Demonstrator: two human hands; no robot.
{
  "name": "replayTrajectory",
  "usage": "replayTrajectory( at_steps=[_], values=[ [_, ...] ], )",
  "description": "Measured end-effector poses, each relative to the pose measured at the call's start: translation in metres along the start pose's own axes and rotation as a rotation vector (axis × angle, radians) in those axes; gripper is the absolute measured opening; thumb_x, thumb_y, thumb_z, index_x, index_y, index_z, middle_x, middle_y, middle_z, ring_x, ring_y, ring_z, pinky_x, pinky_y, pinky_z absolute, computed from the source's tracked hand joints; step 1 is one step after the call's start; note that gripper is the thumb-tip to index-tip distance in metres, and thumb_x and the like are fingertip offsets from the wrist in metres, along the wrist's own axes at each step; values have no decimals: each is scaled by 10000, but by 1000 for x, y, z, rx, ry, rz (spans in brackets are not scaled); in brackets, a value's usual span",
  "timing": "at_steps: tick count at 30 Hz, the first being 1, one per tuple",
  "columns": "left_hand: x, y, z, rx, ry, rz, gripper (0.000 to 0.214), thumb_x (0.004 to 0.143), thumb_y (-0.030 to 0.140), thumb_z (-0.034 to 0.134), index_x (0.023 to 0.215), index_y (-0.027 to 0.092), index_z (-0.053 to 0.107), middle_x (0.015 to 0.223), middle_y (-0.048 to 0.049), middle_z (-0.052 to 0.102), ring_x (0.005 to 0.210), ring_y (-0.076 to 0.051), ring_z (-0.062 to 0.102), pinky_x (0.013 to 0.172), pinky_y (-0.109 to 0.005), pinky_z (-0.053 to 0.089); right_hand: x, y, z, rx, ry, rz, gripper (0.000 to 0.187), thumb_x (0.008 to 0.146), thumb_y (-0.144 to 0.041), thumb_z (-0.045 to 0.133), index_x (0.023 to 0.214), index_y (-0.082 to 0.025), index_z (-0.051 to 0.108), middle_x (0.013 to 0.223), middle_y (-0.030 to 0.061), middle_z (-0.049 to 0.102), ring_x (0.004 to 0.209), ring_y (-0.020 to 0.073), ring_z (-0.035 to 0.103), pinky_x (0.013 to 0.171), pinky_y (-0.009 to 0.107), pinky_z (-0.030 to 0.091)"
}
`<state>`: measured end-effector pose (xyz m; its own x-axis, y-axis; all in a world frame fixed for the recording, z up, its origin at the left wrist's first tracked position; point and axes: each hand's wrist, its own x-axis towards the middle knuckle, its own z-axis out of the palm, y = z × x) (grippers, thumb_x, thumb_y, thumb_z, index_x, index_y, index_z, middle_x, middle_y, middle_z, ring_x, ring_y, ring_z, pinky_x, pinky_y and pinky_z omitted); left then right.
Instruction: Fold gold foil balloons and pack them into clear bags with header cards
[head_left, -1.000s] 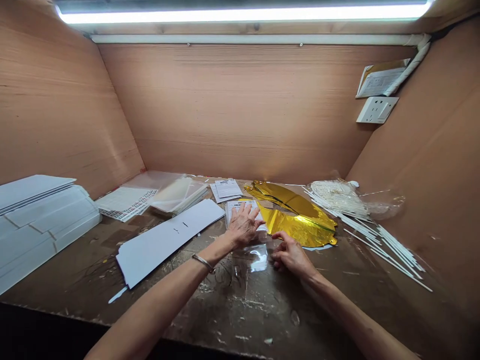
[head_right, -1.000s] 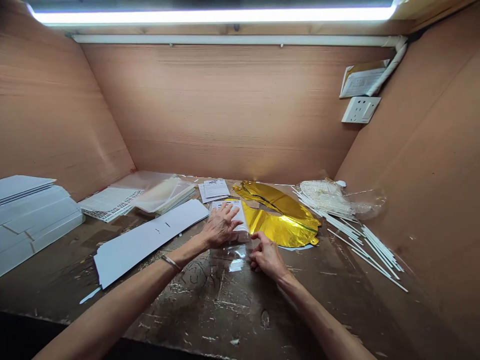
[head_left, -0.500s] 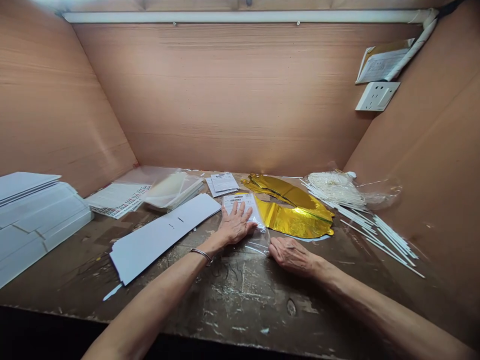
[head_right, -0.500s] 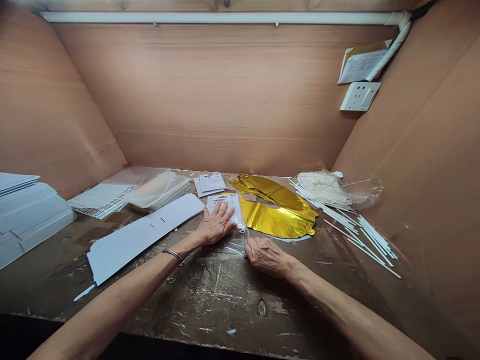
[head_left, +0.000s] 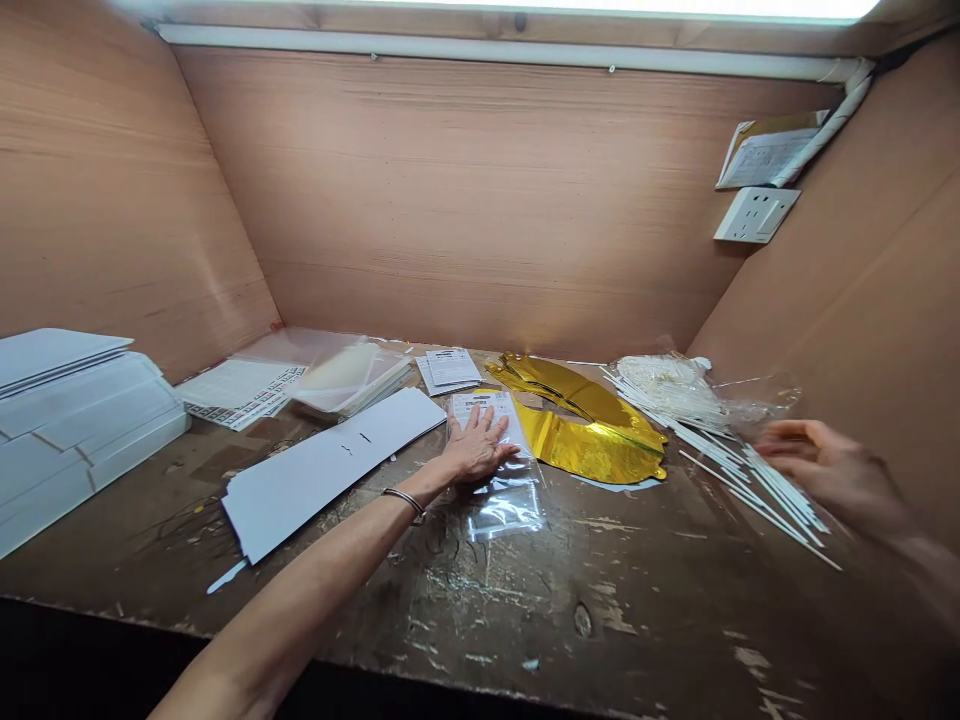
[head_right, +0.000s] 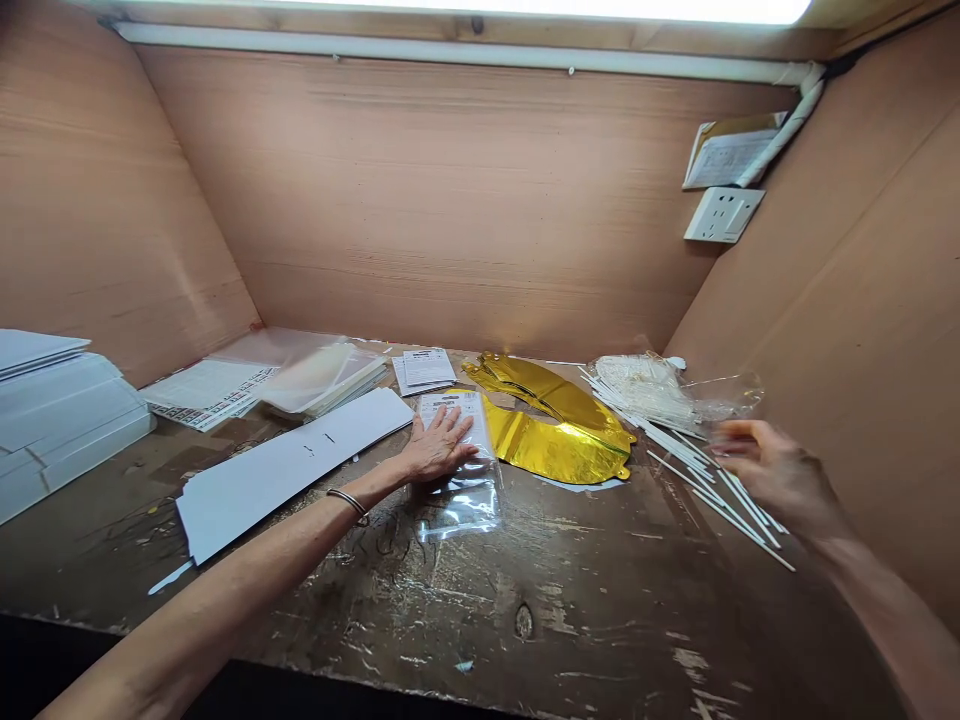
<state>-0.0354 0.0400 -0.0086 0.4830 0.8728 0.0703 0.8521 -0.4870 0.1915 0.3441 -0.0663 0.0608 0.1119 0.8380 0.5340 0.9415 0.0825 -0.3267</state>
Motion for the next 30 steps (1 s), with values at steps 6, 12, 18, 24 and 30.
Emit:
replayTrajectory(
  at_steps=[6,12,18,24,30],
  values=[
    [-35,-34,-25,7,236,423,423,867,181,266,1289,198,276,1383,-130,208,1264,-213,193,998,-496,181,-3,19,38,-536,152,-333,390,776,-84,328,1115,-67,520,1313,251,296,1260,304,172,950,563,130],
    [-77,-63,-23,186,115,790,554,796,69,378,1297,273,258,1411,-105,91,1270,-258,163,1019,-491,156,-14,-71,118,-255,-162,-1046,560,791,-36,368,1270,-319,310,1384,86,234,1253,220,235,985,534,205],
    [-86,-50,-17,106,81,814,398,815,108,392,1164,292,447,1388,-73,213,1258,-234,214,1014,-497,164,-3,-121,144,229,-367,-1204,290,829,-125,406,1062,-227,546,1296,85,403,1234,189,278,985,471,263],
    [-110,-33,-22,-270,103,589,370,770,113,389,1079,255,534,1411,-48,128,1269,-251,176,994,-486,222,-8,-124,130,554,-533,-928,236,802,-198,477,1007,-217,594,1239,96,472,1180,185,375,983,426,287],
    [-125,-7,-21,-686,295,476,310,824,205,358,1039,232,579,1270,-77,430,1197,-243,346,984,-479,261,-30,-120,113,917,-433,-682,288,804,-205,470,1059,-296,568,1214,57,500,1148,208,419,974,449,292]
  ],
)
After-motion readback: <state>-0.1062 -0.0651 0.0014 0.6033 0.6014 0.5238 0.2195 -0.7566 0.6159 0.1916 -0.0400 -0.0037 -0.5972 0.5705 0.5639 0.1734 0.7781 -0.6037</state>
